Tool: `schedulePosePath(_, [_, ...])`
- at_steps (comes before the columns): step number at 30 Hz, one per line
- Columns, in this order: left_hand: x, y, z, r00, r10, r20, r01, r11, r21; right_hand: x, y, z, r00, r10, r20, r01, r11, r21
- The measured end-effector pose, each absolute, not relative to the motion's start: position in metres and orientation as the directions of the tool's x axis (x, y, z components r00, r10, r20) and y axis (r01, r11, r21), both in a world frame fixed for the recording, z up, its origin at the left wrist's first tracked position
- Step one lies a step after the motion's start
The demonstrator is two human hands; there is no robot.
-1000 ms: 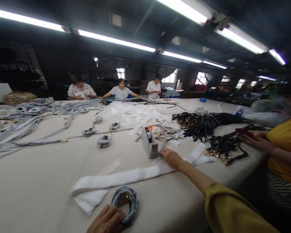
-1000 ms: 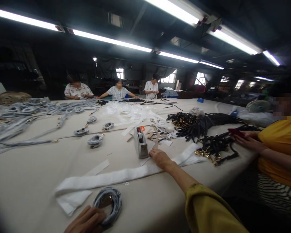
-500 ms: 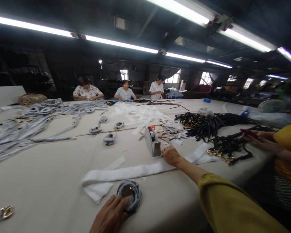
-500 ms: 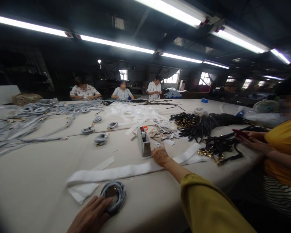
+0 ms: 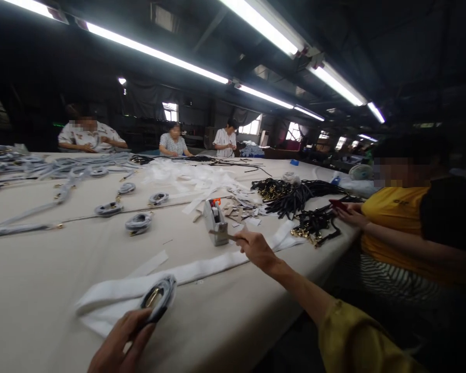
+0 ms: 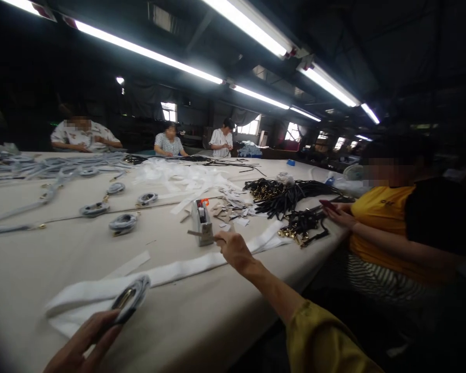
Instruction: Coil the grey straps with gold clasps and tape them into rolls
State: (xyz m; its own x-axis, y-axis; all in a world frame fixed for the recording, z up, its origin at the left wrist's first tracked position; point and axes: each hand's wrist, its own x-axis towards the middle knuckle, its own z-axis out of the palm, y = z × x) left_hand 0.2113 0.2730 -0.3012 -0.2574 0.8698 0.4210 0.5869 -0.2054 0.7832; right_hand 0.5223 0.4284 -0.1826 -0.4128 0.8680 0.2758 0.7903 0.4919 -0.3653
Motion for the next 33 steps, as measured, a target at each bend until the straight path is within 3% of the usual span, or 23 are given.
schedulePosePath(2, [0.221,0.259,-0.274,-0.382,0.91,0.163,0.307,-0.041,0.951,0.512,0.4,-0.185,-0.438,0.875,0.206,0.693,0.474,-0.543])
schedulePosePath(5, [0.238,0.248,-0.245,-0.342,0.938,-0.063,-0.118,0.023,0.993,0.497,0.361,-0.194,-0.452,0.891,-0.027,0.488,0.221,-0.844])
schedulePosePath(7, [0.249,0.245,-0.237,-0.327,0.94,-0.096,-0.333,-0.02,0.943,0.488,0.342,-0.201,-0.473,0.866,-0.16,0.392,0.045,-0.919])
schedulePosePath(10, [0.262,0.241,-0.238,-0.323,0.94,-0.106,-0.492,-0.072,0.867,0.471,0.325,-0.207,-0.495,0.846,-0.199,0.351,-0.015,-0.936])
schedulePosePath(18, [0.267,0.235,-0.243,-0.337,0.937,-0.086,-0.567,-0.129,0.813,0.458,0.317,-0.21,-0.596,0.783,-0.178,0.351,0.055,-0.935])
schedulePosePath(25, [0.272,0.236,-0.246,-0.323,0.942,-0.095,-0.577,-0.116,0.809,0.476,0.315,-0.209,-0.552,0.817,-0.167,0.377,0.066,-0.924])
schedulePosePath(29, [0.285,0.238,-0.25,-0.24,0.968,-0.074,-0.52,-0.064,0.852,0.455,0.308,-0.198,-0.61,0.779,-0.143,0.273,0.037,-0.961])
schedulePosePath(33, [0.284,0.235,-0.24,-0.198,0.978,-0.06,-0.34,-0.011,0.94,0.443,0.303,-0.2,-0.63,0.762,-0.149,0.182,-0.042,-0.982])
